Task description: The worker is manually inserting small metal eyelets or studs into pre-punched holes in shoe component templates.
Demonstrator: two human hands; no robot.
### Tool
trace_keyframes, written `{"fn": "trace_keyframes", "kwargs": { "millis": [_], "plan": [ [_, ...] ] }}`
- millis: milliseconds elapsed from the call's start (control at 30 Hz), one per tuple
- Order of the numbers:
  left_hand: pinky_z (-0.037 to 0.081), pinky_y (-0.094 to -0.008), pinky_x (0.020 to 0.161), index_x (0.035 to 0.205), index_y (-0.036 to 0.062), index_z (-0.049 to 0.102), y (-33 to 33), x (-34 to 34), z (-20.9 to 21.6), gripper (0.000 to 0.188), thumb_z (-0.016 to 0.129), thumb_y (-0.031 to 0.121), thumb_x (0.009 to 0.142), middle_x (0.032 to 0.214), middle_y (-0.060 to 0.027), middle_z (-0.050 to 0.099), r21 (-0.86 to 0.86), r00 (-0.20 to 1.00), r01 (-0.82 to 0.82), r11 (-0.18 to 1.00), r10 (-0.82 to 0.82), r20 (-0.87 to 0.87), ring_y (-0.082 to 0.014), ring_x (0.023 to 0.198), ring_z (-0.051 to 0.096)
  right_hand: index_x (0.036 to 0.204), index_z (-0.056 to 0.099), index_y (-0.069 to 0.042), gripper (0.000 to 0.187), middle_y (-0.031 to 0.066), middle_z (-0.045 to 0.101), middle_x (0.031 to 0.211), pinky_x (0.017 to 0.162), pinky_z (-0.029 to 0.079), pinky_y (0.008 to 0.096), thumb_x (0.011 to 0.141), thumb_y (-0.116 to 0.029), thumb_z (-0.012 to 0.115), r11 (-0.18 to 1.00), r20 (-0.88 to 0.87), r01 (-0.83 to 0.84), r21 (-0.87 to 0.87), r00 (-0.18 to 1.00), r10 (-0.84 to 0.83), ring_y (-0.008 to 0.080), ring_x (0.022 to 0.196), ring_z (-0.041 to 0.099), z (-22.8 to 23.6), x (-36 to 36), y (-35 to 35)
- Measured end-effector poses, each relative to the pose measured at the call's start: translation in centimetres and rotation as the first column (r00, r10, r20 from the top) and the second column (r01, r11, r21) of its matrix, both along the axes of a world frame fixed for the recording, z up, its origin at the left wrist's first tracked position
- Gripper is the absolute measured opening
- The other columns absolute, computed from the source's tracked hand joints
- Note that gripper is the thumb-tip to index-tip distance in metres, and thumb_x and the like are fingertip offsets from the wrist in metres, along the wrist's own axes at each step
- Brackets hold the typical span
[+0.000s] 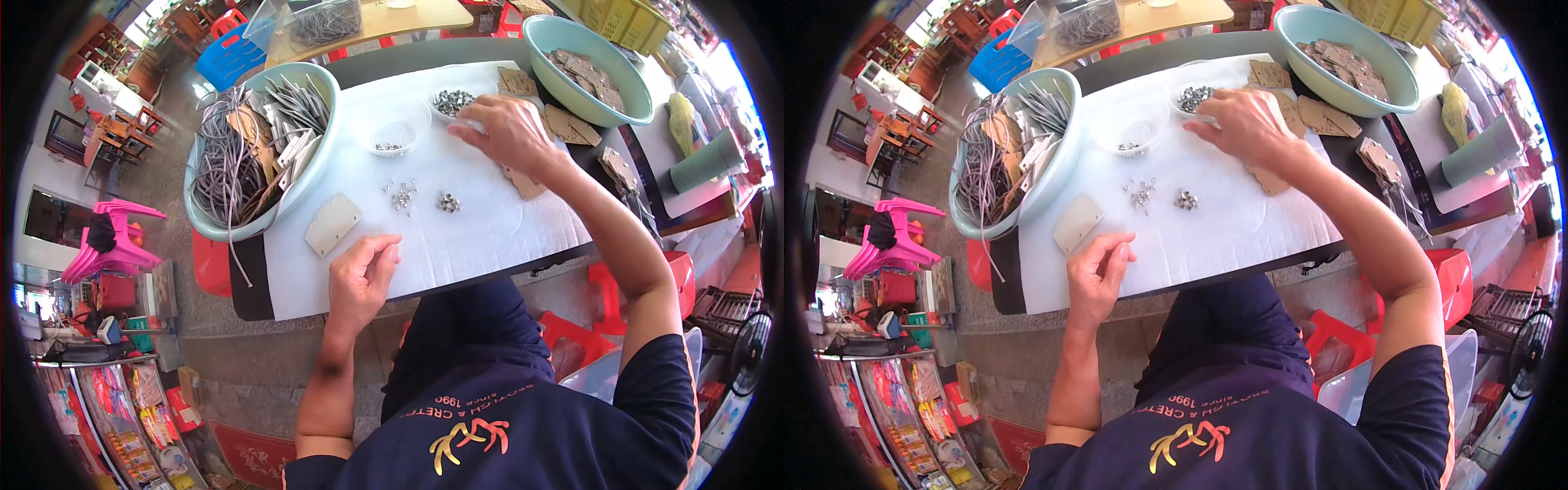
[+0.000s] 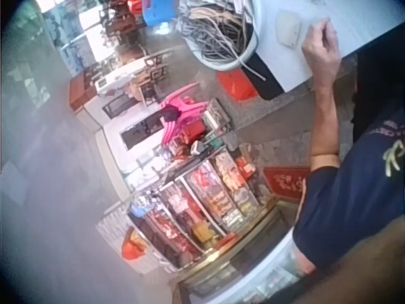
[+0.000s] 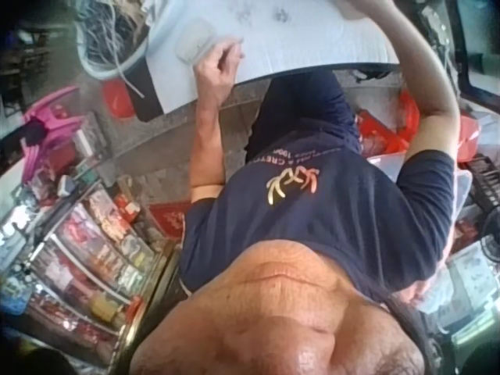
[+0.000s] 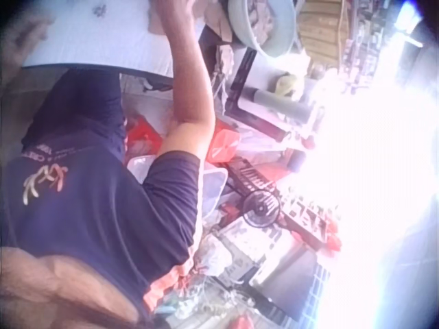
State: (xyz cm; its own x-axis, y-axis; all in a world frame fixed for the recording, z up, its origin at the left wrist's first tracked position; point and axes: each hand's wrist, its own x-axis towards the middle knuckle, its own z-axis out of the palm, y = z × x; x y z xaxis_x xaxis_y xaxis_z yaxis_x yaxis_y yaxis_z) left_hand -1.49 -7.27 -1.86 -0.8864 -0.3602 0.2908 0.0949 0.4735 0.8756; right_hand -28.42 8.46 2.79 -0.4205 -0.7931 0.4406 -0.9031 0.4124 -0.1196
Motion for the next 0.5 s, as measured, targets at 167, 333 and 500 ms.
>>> {"fn": "trace_keyframes", "kwargs": {
  "millis": [167,333,500],
  "plan": [
    [0.04,-0.0218,0.051,0.102,0.0018,0.066,0.0,0.0,-0.1,0.012,0.06,0.006,0.093,0.075,-0.0041,0.065,0.0,1.0,-0.005,1.0,0.005,-0.019,-0.007,0.061,0.058,0.086,0.072,-0.006,0.018,0.013,0.068,0.08,0.064,0.051,0.039,0.087,-0.022,0.063,0.989,0.052,-0.041,-0.142,0.997,0.049,0.0302,0.068,0.064,1.8,-4.5,-1.3],
    [0.038,-0.0219,0.049,0.102,0.0033,0.066,-0.1,0.1,-0.4,0.012,0.06,0.006,0.092,0.072,-0.0023,0.064,-0.036,1.0,-0.016,0.999,0.016,0.005,-0.0057,0.058,0.054,0.111,0.066,-0.01,0.035,0.0097,0.068,0.104,0.087,0.047,0.0427,0.08,-0.027,0.07,0.899,0.183,-0.07,0.431,0.983,-0.011,0.0279,0.1,0.063,3.5,-5.8,-3.8],
    [0.038,-0.021,0.049,0.102,0.0037,0.066,-0.1,0.0,-0.4,0.012,0.06,0.005,0.092,0.073,-0.0022,0.064,-0.013,1.0,-0.011,1.0,0.011,0.004,-0.0051,0.058,0.053,0.112,0.065,-0.009,0.035,0.0115,0.067,0.106,0.088,0.048,0.0416,0.079,-0.021,0.068,0.85,0.207,-0.14,0.507,0.978,0.038,0.029,0.101,0.063,2.4,-7.2,-5.5]
  ]
}}
